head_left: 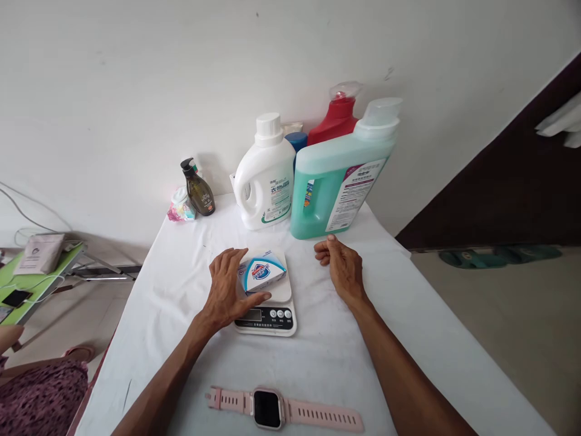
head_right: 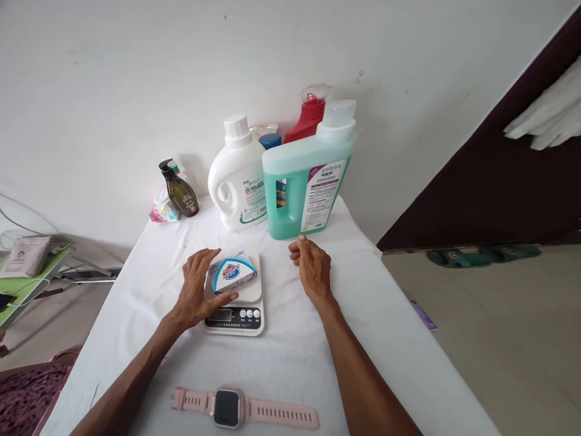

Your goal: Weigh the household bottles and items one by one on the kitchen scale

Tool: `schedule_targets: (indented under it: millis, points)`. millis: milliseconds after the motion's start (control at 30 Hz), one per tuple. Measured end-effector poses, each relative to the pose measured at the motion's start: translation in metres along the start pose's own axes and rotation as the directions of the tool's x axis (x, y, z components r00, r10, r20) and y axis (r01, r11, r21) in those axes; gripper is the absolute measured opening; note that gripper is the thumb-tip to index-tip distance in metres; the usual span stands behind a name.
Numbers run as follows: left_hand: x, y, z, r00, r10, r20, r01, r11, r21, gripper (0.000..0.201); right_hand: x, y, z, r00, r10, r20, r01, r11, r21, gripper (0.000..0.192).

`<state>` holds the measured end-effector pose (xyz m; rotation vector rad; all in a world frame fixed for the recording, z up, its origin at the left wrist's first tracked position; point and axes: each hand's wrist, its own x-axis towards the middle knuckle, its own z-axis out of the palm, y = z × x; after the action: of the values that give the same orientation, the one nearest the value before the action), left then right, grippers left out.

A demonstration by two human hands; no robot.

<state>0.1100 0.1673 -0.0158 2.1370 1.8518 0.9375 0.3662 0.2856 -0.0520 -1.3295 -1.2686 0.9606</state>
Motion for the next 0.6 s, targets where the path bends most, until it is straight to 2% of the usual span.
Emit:
schedule_targets:
  millis: [133,300,467,600]
  points:
    - [0.005,0.005,0.002,0.999,0.023,0.031,-0.025,0.998,0.065,0.076,0.000,0.004,0.000,1.000,0.008,-0.010,-0.008,0.999,-0.038,0.078]
    - [0.008,0.002,-0.001,0.999,0.022,0.030,-0.023,0.999,0.024,0.054,0.000,0.002,0.000,1.000,0.008,-0.007,-0.009,0.999,-0.053,0.080]
    - [0.029,-0.022,-0.013,0.986,-0.141,-0.090,0.132,0.986,-0.107,0.044,0.000,0.001,0.000,1.000,-0.002,-0.007,0.002,0.998,-0.058,0.080]
    - [0.066,-0.057,-0.020,0.928,-0.309,-0.207,0.287,0.949,-0.132,0.045,0.001,0.005,-0.001,1.000,-0.003,-0.012,0.002,0.998,-0.067,0.077]
